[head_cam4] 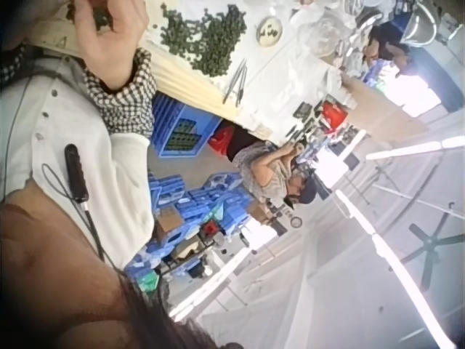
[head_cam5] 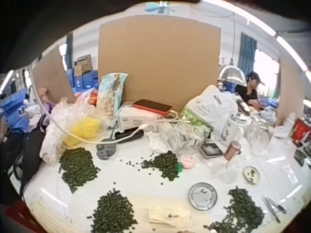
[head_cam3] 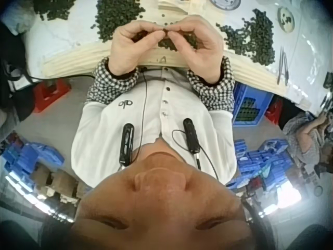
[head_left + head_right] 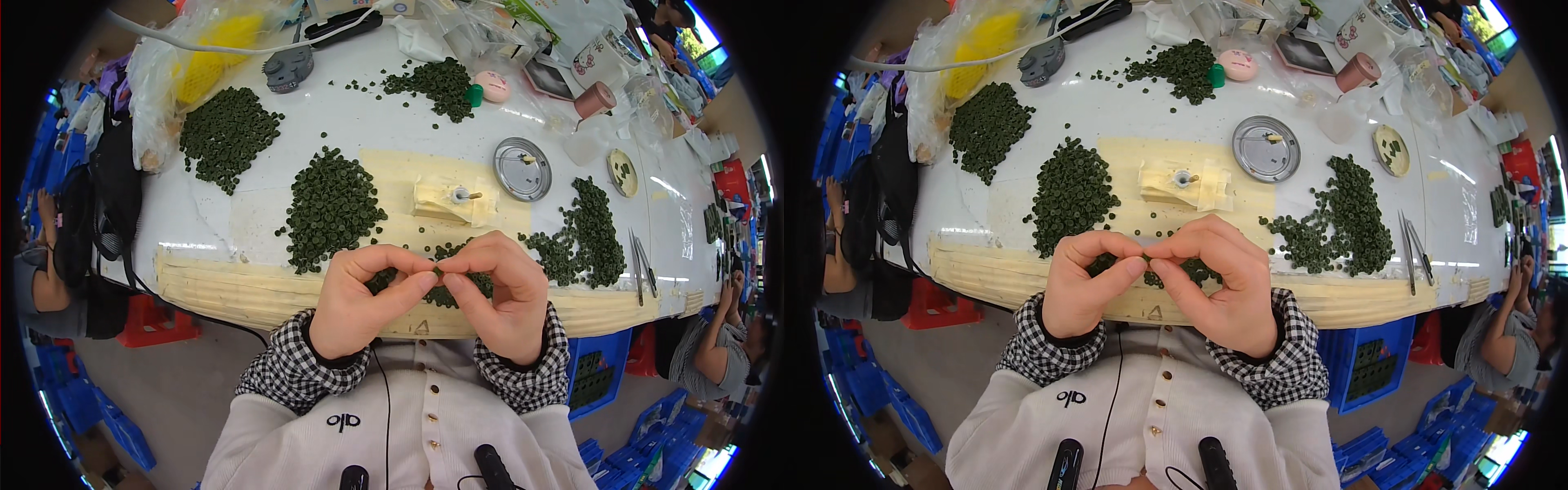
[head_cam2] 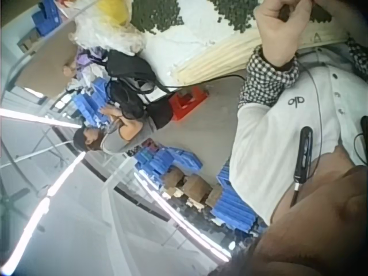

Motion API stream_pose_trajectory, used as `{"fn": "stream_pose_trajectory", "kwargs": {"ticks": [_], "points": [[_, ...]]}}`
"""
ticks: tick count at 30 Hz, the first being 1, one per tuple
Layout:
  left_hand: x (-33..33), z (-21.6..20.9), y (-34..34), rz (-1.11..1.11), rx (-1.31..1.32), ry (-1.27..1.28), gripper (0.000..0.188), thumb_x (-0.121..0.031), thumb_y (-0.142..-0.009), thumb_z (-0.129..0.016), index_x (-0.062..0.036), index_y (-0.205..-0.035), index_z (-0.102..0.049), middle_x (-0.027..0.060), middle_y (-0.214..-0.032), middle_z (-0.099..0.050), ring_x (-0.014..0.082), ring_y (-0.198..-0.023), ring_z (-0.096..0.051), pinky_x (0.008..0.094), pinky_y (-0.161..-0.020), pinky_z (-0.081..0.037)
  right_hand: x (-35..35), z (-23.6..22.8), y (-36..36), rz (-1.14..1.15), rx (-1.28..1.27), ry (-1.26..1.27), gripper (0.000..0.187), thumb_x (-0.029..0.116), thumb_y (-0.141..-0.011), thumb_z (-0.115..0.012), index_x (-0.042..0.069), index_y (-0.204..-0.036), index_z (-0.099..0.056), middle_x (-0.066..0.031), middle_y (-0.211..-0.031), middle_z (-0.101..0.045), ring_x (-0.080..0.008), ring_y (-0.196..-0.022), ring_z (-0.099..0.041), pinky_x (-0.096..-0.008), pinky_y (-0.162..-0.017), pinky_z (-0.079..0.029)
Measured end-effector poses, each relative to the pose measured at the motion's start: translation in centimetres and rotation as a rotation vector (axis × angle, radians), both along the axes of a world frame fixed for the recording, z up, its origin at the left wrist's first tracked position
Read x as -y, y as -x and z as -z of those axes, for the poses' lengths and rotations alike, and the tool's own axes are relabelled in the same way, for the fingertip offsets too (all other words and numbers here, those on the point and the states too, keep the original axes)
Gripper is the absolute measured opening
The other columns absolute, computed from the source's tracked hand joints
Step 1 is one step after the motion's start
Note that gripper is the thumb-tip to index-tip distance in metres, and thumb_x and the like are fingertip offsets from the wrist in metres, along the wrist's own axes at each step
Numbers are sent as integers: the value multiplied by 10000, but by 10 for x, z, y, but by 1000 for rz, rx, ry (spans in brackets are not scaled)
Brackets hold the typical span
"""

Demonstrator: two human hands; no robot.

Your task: The recorder is assembling small green plastic leaf components onto stems at a factory workbench.

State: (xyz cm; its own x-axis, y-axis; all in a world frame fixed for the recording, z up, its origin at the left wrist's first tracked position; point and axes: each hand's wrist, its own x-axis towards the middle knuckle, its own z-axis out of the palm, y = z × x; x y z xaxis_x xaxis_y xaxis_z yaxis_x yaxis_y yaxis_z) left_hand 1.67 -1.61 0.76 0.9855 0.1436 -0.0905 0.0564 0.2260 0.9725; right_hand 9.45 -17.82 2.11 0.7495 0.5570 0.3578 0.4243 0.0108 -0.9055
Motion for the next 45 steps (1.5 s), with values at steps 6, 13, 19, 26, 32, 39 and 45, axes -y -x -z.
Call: {"fn": "stream_pose_trajectory", "kwargs": {"ticks": [6,13,19,26,32,39,45], "points": [[2,-2,0,-8,9,-56,95,-33,-802,-648,17,-881,-664,-27,-741,-606,8,-630,-440,174,-560,-361,-1,-2,4,11,-145,4,120,-47,-740,-639,-17,-857,-640,-90,-811,-611,-146,-714,-601,-241,-651,-488],[0,-1,2,16,-4,-100,71,-30,-798,-646,10,-855,-663,-50,-700,-576,-3,-596,-412,170,-527,-335,2,0,3,-62,-274,-3,120,-48,-742,-627,-23,-860,-623,-83,-839,-602,-138,-743,-609,-237,-680,-504],[5,-2,2,-21,-38,59,85,-36,-823,-633,11,-893,-642,-13,-751,-617,0,-617,-439,170,-550,-357,-2,-1,7,6,-273,-41,113,-44,-762,-630,-22,-872,-630,-86,-841,-606,-142,-722,-615,-238,-663,-505],[-2,-7,5,-70,-70,178,104,-66,-861,-610,7,-935,-622,41,-816,-663,28,-670,-506,180,-613,-401,-1,-3,3,69,-51,55,135,-24,-768,-656,-22,-903,-645,-93,-812,-631,-144,-725,-631,-237,-655,-507],[-2,-5,3,11,-9,-26,116,-59,-848,-610,28,-921,-634,42,-794,-665,25,-674,-506,179,-615,-406,-3,-2,6,23,-102,55,145,-29,-763,-651,-29,-908,-653,-97,-816,-639,-155,-697,-633,-244,-623,-502],[-3,-1,4,28,-24,-62,110,-46,-840,-603,34,-908,-638,41,-796,-665,22,-675,-511,178,-613,-412,-3,0,6,-13,-79,62,133,-43,-768,-637,-32,-900,-649,-95,-793,-640,-154,-689,-633,-241,-614,-504],[-6,-6,2,-34,-173,515,108,-87,-886,-574,-2,-949,-599,42,-777,-644,5,-541,-389,159,-491,-313,-6,-2,5,113,30,117,107,-33,-770,-652,-16,-876,-644,-92,-771,-632,-144,-656,-613,-236,-577,-485]]}}
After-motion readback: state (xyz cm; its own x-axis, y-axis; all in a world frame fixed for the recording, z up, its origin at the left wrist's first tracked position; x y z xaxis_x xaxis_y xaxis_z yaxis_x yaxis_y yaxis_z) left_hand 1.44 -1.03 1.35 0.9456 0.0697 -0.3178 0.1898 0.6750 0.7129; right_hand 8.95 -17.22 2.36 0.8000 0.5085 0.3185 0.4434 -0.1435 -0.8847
